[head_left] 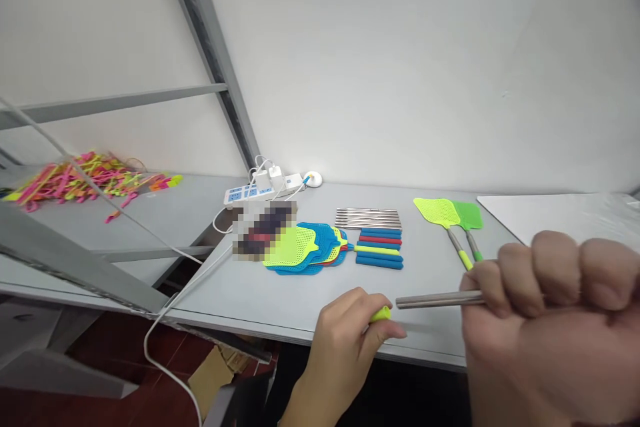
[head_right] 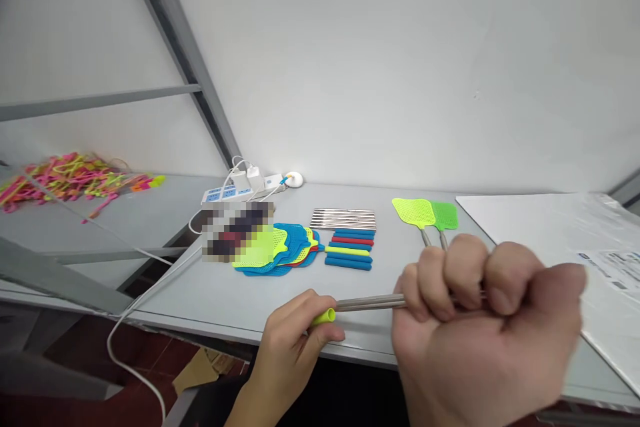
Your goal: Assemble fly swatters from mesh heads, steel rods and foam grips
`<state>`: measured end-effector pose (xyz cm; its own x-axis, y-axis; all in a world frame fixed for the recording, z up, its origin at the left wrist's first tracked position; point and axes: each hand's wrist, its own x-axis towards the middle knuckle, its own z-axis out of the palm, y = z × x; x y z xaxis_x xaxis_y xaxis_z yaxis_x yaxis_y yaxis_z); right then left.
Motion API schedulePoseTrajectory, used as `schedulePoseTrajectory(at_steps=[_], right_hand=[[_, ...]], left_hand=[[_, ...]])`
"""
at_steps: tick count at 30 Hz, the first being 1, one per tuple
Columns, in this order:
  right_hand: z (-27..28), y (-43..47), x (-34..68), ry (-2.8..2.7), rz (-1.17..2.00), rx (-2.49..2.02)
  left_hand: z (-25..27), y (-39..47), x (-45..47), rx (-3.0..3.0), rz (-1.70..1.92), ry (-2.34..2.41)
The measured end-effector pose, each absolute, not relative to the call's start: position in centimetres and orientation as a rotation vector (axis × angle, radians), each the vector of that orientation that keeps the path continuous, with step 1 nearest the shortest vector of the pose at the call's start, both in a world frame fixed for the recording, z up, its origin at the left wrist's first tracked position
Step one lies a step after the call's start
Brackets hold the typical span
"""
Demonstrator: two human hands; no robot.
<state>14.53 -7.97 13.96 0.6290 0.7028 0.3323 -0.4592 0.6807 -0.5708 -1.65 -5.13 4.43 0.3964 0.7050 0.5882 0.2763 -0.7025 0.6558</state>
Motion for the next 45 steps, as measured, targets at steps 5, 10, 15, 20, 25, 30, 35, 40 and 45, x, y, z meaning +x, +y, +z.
schedulePoseTrajectory(at_steps=[5, 10, 15, 20, 25, 30, 35, 40, 45], right_hand=[[13.0, -7.6, 12.8, -0.505, 0.727, -0.548], [12.6, -8.1, 13.3, -0.520, 0.680, -0.567], [12.8, -8.2, 13.8, -0.547, 0.642, -0.594], [12.6, -7.8, 13.7, -0.503, 0.609, -0.600], [12.9, -7.6, 13.1, -0.551, 0.599, -0.567], [13.3, -7.0, 12.6, -0.634, 0.646, -0.552], [12.0, -6.3, 11.0, -0.790, 0.767, -0.591], [9.8, -6.3, 10.3, -1.147, 0.783, -0.837], [9.3, -6.0, 10.9, -1.112, 0.890, -0.882]], left_hand=[[4.5, -5.6, -1.6, 2.210, 1.114, 0.917], [4.6, -5.9, -1.0, 2.220, 1.025, 0.916], [4.5, -5.8, -0.4, 2.221, 1.070, 0.883], [4.7, -4.8, -0.4, 2.309, 1.113, 0.876], [4.6, -4.3, -0.3, 2.215, 1.063, 0.872], [4.2, -4.7, -0.2, 2.091, 1.004, 0.851], [4.6, -4.9, 0.8, 1.978, 0.984, 0.819], [5.2, -4.8, 1.9, 1.732, 1.087, 0.690], [4.7, -5.1, 1.8, 1.543, 1.116, 0.708]])
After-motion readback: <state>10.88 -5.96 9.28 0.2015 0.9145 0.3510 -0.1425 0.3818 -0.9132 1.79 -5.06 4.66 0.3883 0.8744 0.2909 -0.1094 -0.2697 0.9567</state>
